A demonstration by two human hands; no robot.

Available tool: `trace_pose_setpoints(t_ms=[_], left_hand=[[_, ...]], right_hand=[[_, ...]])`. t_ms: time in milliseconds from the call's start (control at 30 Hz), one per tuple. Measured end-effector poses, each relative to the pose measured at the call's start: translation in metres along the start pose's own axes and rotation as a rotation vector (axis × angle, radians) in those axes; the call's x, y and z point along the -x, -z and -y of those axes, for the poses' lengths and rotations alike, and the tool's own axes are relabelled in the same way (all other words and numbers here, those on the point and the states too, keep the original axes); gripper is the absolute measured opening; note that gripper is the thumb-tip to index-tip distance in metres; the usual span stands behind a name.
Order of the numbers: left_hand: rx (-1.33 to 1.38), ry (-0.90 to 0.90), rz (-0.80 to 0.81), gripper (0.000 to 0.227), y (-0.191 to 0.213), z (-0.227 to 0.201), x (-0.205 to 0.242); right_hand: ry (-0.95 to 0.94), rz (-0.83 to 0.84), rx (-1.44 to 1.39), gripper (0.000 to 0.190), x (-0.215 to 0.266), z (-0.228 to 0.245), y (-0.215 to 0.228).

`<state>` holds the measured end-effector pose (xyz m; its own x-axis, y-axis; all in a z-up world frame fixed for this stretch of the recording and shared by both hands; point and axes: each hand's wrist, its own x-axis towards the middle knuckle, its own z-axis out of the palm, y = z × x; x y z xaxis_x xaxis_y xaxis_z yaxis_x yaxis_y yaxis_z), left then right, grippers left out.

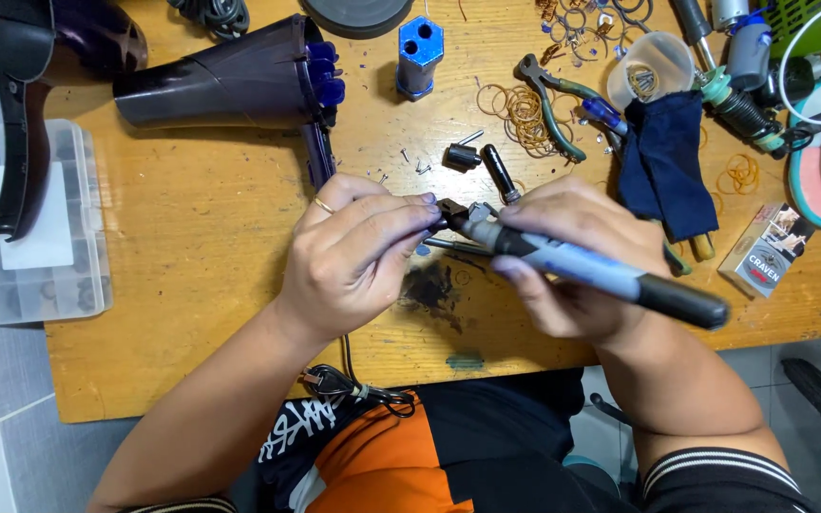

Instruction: Repairing a hair dryer by disassembling, marking components, and reassembling the internal parts and casing.

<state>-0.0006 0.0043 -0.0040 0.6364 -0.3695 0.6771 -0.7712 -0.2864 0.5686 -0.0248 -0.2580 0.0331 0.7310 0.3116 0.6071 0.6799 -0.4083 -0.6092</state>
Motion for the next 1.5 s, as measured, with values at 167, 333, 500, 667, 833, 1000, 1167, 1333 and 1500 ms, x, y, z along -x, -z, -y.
trace_pose_setpoints(t_ms=[167,333,500,667,833,1000,1167,1333,1500], left_hand=[[0.002,-0.013,-0.002,0.016,0.0,0.0,0.0],[-0.004,0.022,0.004,0.016,0.001,0.0,0.001],[0.002,0.014,-0.016,0.014,0.0,0.0,0.0],[-0.005,0.028,-0.019,0.014,0.0,0.0,0.0],[0.004,-0.006,-0.015,0.018,-0.001,0.001,0.0],[0.01,0.001,-0.011,0.016,-0.001,0.001,0.002],[0.02,0.008,-0.008,0.013,-0.001,0.003,0.006],[0.326,0.451,-0.083,0.016,0.003,-0.002,0.013],[1.046,0.686,-0.166,0.023,0.004,0.021,0.018]], right_hand=[[0.04,-0.024,0.084,0.024,0.0,-0.002,-0.003],[0.021,0.012,0.048,0.027,0.001,-0.001,-0.001],[0.024,0.013,0.007,0.026,0.0,-0.003,0.0],[0.067,0.031,-0.03,0.027,-0.004,-0.003,-0.001],[0.038,-0.024,-0.038,0.027,0.003,-0.009,-0.002],[0.023,0.042,-0.031,0.026,-0.002,0.0,0.004],[0.011,0.056,-0.053,0.025,-0.005,0.001,0.007],[-0.014,0.036,0.215,0.03,-0.008,-0.015,0.02],[-0.058,0.267,0.153,0.026,-0.016,-0.015,0.029]])
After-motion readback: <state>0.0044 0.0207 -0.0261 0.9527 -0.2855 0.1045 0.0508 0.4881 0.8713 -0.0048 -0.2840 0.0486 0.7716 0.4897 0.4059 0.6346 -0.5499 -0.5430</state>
